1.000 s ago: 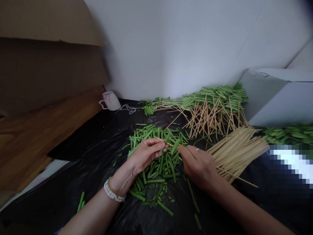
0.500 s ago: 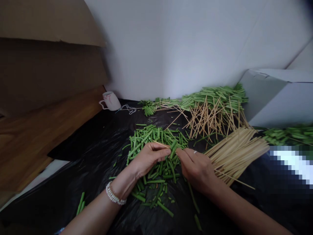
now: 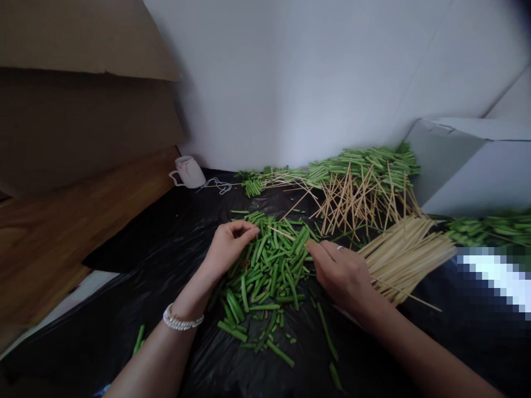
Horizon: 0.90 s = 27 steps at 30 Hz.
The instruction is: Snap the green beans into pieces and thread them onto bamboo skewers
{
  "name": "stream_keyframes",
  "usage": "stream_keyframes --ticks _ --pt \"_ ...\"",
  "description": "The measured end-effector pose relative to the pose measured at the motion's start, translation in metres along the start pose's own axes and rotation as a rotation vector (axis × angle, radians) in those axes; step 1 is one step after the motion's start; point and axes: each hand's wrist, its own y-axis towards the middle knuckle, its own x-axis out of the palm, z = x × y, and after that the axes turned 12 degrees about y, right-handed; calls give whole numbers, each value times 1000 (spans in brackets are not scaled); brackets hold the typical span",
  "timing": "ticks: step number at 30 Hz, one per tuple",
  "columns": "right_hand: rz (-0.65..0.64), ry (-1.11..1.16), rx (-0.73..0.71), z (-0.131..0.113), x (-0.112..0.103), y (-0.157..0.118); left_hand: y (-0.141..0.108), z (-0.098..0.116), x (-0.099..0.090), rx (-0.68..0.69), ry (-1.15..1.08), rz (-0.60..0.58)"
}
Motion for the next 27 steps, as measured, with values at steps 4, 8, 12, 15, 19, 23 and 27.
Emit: stream_keyframes --ticks 4,8,12,15,19,23,27 --pt "-27 25 -1 0 2 -1 1 -11 -4 67 338 12" --pt "-10 21 0 -1 3 -1 -3 -11 -3 84 474 -142" --pt "-13 16 5 -2 2 0 -7 -3 4 162 618 -135" --pt "-21 21 6 -3 0 1 -11 0 9 202 654 -125" --pt "-19 27 11 -3 0 1 -14 -1 16 304 675 -99" --pt "-19 28 9 -3 1 1 -15 -3 22 490 759 -95" --pt "-19 33 5 -3 1 1 -14 -4 24 561 741 -120"
